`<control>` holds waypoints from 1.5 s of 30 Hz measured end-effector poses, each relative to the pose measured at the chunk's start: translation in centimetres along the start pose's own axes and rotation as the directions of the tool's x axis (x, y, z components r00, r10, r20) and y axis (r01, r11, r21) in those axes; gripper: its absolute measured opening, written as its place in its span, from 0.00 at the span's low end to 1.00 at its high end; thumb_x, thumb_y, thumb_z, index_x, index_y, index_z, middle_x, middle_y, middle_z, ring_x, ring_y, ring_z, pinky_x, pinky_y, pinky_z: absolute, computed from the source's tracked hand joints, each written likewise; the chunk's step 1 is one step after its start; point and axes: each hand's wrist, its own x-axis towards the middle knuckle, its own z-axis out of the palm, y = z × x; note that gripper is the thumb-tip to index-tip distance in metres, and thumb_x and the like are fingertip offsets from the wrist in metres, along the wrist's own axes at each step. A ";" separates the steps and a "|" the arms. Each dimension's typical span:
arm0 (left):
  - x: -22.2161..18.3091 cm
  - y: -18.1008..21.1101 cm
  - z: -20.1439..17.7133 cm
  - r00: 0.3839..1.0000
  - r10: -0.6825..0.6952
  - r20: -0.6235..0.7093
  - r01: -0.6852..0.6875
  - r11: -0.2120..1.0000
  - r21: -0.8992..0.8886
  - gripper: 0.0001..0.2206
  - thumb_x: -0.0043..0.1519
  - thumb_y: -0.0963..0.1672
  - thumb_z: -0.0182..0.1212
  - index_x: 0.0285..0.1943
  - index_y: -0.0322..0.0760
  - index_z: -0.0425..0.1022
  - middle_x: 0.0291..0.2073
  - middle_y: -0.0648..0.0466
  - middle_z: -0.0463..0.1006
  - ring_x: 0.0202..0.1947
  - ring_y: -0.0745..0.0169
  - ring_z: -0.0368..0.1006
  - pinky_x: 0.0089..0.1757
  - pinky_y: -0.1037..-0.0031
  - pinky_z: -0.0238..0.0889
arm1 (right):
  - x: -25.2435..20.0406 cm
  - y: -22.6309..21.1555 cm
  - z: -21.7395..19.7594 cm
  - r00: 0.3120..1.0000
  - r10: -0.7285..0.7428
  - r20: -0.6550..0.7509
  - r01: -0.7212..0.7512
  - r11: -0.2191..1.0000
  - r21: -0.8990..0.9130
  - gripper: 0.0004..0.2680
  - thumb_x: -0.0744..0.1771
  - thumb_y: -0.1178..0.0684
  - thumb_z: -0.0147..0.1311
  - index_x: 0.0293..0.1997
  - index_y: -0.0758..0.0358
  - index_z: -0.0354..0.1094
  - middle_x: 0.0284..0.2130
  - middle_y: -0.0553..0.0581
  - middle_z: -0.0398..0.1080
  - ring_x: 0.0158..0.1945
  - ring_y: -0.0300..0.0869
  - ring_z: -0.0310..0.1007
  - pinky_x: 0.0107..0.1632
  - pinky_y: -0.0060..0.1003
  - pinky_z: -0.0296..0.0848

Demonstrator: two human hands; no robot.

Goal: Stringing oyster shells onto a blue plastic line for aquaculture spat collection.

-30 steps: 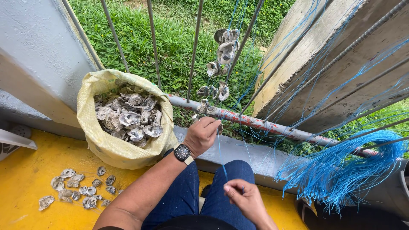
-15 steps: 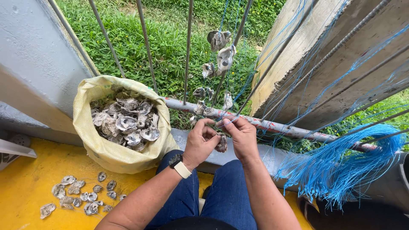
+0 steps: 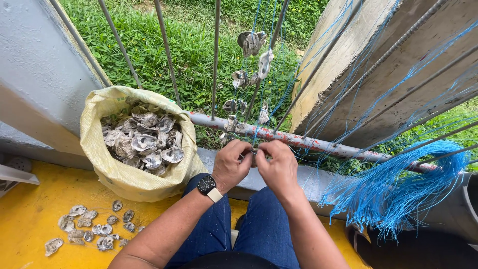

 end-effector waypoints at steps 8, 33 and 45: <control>0.3 -4.0 0.4 0.993 -0.103 0.056 0.099 0.993 0.068 0.13 0.59 0.38 0.63 0.52 0.32 0.70 0.33 0.51 0.80 0.30 0.58 0.79 0.32 0.70 0.73 | -10.8 2.6 0.5 0.958 0.063 0.281 -0.091 0.992 0.088 0.04 0.62 0.61 0.57 0.37 0.68 0.76 0.32 0.65 0.76 0.36 0.57 0.79 0.40 0.46 0.76; 2.0 -6.1 2.1 0.997 -0.075 0.028 0.072 0.994 0.076 0.05 0.60 0.41 0.66 0.39 0.31 0.82 0.33 0.49 0.80 0.33 0.55 0.77 0.39 0.67 0.70 | -17.8 10.0 8.9 0.959 0.105 0.262 -0.110 0.994 0.007 0.03 0.63 0.61 0.58 0.35 0.67 0.76 0.31 0.63 0.76 0.35 0.57 0.76 0.41 0.46 0.75; 6.3 -12.8 3.7 0.987 -0.063 -0.151 0.093 0.975 0.201 0.18 0.60 0.42 0.66 0.57 0.27 0.75 0.51 0.39 0.75 0.51 0.40 0.72 0.52 0.57 0.65 | -13.7 8.8 6.0 0.854 0.392 0.341 -0.520 0.665 0.536 0.16 0.66 0.60 0.59 0.59 0.63 0.64 0.29 0.49 0.74 0.29 0.29 0.67 0.32 0.25 0.69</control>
